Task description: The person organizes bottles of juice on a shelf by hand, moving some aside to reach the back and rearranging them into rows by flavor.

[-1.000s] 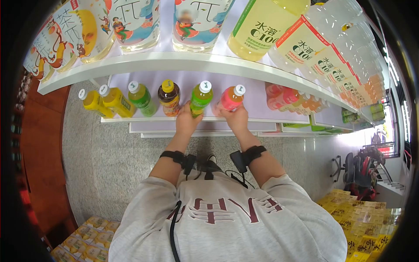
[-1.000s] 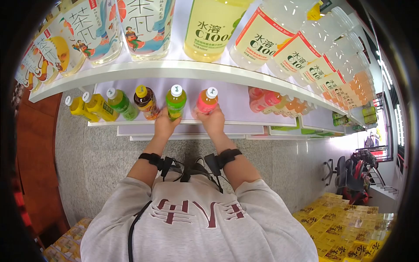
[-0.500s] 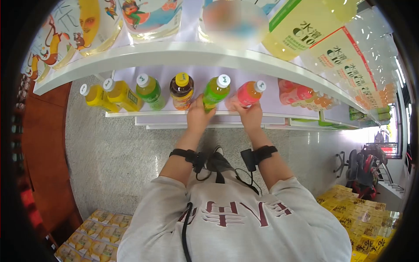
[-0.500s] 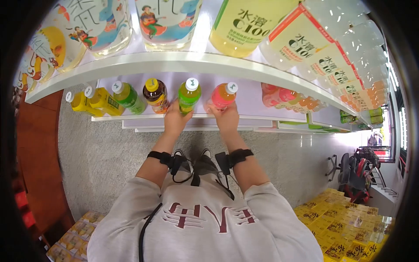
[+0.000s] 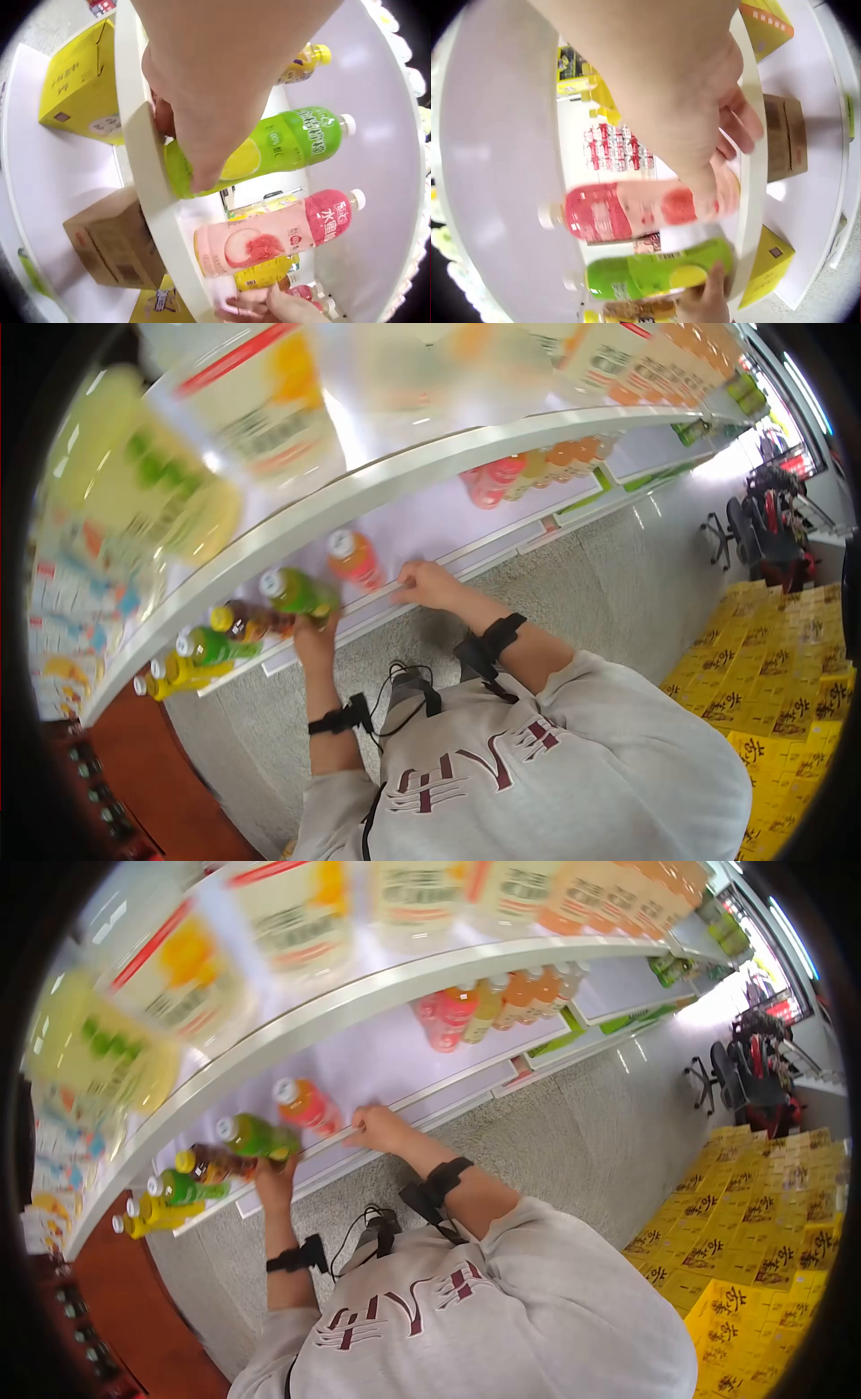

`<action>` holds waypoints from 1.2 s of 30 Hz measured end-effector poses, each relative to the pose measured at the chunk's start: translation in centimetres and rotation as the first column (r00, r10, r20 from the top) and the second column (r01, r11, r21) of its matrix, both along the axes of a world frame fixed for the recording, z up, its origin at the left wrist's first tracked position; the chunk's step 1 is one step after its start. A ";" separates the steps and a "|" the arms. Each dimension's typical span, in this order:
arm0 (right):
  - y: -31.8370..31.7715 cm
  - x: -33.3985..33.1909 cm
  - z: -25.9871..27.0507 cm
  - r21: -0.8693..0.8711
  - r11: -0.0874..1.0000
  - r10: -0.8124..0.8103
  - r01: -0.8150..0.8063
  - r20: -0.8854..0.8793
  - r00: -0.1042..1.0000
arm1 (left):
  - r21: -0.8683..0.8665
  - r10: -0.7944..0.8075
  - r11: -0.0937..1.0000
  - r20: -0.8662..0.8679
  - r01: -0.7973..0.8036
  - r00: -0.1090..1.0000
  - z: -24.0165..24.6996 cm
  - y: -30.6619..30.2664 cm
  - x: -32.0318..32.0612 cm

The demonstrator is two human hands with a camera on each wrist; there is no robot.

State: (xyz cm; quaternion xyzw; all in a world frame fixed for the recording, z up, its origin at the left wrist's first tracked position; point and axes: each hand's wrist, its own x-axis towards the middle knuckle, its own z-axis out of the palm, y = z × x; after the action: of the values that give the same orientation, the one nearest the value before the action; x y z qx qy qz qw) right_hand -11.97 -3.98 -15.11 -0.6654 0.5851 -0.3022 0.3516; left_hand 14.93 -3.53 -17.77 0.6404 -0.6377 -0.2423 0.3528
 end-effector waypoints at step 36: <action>-3.6 -16.8 4.2 0.454 0.749 0.339 -0.482 0.363 0.868 | -0.321 0.371 0.590 -0.707 -0.741 0.602 12.5 2.4 -6.3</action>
State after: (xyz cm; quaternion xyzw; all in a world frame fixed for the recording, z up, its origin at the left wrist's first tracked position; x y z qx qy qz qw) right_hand -28.72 -7.56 -10.93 -0.6095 0.4321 -0.1270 0.6524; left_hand 8.68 -1.10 -5.24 0.5675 -0.2931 -0.0812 0.7652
